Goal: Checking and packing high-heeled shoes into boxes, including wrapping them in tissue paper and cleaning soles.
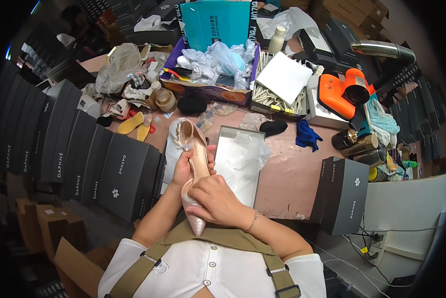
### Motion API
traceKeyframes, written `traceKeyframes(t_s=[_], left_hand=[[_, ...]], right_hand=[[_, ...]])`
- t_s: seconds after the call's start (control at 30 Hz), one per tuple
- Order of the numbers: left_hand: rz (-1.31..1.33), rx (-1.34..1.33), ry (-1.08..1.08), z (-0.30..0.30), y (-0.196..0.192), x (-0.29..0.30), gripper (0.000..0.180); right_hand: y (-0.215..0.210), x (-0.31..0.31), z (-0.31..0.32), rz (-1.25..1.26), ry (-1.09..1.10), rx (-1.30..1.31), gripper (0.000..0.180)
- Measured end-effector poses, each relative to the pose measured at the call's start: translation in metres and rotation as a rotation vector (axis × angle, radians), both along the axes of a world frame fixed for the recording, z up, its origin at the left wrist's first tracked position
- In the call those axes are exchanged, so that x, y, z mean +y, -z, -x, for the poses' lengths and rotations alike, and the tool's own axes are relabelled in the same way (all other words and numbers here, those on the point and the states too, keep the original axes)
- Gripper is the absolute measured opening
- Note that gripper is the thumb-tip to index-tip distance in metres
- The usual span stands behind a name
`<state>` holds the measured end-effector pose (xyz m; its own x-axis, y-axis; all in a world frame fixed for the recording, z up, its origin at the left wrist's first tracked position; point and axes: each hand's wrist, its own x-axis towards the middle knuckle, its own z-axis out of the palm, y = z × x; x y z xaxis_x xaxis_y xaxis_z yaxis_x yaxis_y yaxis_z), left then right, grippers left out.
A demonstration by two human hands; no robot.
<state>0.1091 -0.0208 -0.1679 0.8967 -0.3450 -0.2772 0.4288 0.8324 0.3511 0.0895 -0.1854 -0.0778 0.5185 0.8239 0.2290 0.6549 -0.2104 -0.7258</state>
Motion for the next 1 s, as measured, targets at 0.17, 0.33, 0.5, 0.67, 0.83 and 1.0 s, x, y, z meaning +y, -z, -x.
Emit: traceKeyframes(t_s=[0.17, 0.33, 0.5, 0.67, 0.83, 1.0], left_hand=[[-0.2, 0.084, 0.263, -0.005, 0.025, 0.005, 0.048], [-0.487, 0.045, 1.095, -0.007, -0.005, -0.001, 0.037], [-0.528, -0.221, 1.243, -0.008, 0.028, -0.034, 0.031], [-1.239, -0.445, 0.669, -0.081, 0.041, -0.057, 0.044], [-1.905, -0.961, 0.39, -0.141, 0.116, -0.109, 0.035], [-1.272, -0.349, 0.145, -0.125, 0.138, -0.054, 0.023]], right_hand=[[0.009, -0.022, 0.003, -0.028, -0.087, 0.125, 0.04], [-0.024, -0.064, -0.004, 0.387, 0.085, -0.534, 0.068], [0.003, -0.096, 0.014, 0.686, -0.129, -0.056, 0.076], [0.012, -0.163, 0.054, 0.044, 0.344, 0.753, 0.071], [0.051, -0.192, 0.087, -0.478, 0.593, 1.07, 0.066], [0.071, -0.198, 0.121, -0.813, 0.454, 1.293, 0.059]])
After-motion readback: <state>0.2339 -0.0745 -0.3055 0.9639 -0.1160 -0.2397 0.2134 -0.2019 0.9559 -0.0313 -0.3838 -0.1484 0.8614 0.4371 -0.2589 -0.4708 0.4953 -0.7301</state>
